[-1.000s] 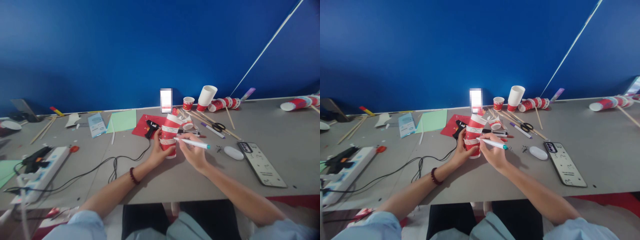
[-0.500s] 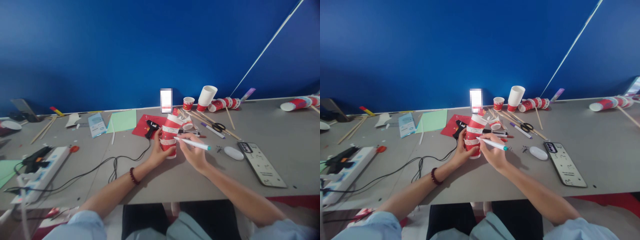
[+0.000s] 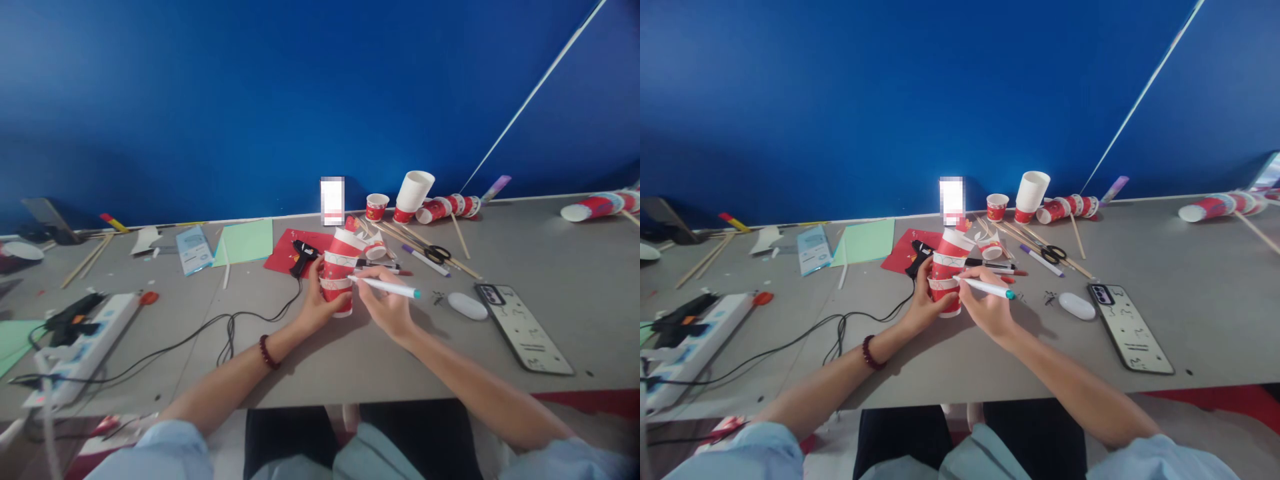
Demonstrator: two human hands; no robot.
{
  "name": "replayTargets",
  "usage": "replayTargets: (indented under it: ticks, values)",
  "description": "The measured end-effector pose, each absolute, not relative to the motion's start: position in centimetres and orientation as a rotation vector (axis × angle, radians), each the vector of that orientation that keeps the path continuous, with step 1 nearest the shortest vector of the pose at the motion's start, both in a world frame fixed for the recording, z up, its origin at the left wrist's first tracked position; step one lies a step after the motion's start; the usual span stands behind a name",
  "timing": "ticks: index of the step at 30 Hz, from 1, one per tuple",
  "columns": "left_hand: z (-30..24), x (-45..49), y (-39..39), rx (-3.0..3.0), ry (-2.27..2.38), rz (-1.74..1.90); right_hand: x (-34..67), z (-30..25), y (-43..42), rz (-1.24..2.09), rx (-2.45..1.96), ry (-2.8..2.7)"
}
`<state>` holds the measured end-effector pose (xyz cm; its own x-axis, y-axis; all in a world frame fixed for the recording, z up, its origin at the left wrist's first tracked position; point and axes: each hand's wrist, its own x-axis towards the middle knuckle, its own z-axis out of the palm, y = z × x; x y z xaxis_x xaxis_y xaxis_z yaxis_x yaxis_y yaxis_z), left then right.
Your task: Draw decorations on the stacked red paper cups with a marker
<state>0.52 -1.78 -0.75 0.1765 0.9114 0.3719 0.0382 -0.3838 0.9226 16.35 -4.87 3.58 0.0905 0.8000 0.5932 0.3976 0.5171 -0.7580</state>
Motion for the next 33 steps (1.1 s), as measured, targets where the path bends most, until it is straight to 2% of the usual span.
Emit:
replayTargets:
  ticks: [33]
  values:
    - [-1.17, 0.62, -1.71, 1.595, 0.905, 1.329, 16.36, 3.64, -4.94, 0.435, -1.071, -1.516]
